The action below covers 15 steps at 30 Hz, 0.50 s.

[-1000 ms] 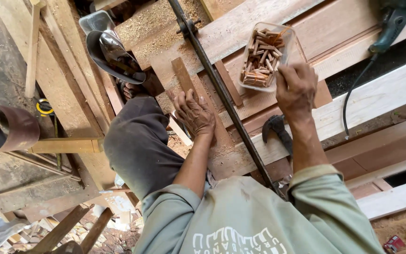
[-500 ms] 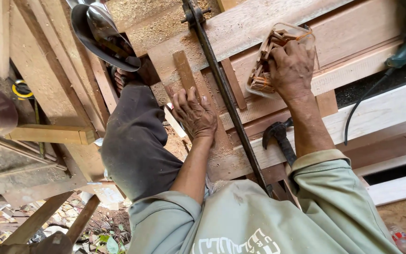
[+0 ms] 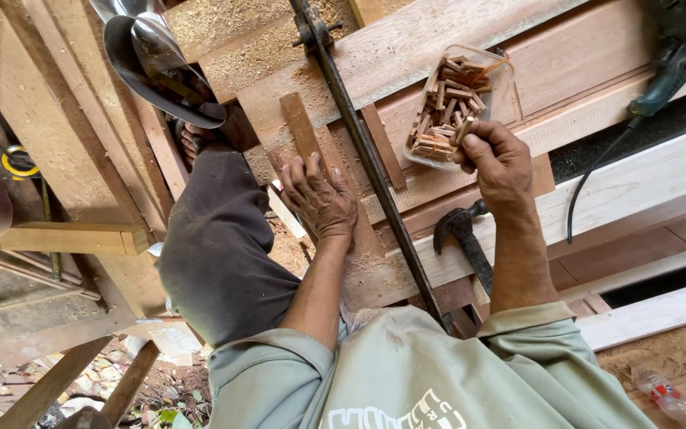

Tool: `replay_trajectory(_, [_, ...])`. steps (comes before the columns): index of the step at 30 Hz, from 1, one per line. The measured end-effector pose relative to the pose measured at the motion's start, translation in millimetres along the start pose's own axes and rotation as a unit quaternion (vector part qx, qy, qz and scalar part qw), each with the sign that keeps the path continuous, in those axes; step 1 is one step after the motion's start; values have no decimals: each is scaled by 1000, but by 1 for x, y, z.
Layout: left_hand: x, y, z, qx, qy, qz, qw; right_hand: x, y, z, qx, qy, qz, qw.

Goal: Drilling holes and hammering wooden plugs into a wooden frame

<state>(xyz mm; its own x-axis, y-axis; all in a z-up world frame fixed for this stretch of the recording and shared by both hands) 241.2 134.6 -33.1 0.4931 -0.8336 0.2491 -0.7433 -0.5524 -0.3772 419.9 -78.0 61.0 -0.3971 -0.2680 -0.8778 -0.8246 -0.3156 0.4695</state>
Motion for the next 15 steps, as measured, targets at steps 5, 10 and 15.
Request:
replay_trajectory(5, [0,0,-1,-2,5,0,1000,3,6,2,9,-37,-9,999])
replay_trajectory(10, [-1,-1,-2,-3,16,-3,1000,-12,7,-11,86,166,-90,978])
replay_trajectory(15, [1,-3,-4,-7,21,-2,1000,-13,-5,-20,157,387,-152,896])
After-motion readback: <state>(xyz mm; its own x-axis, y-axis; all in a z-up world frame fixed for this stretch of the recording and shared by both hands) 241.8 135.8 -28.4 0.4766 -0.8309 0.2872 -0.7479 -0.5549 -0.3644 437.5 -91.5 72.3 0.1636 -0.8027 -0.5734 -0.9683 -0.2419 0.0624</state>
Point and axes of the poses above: each hand's wrist, its own y-axis away from the middle knuckle, its own z-axis out of the palm, x = y × z, the point moved 6 cm from there along -y, towards the middle knuckle, and after that the axes turned 13 degrees about z, right-handed, at the moved point
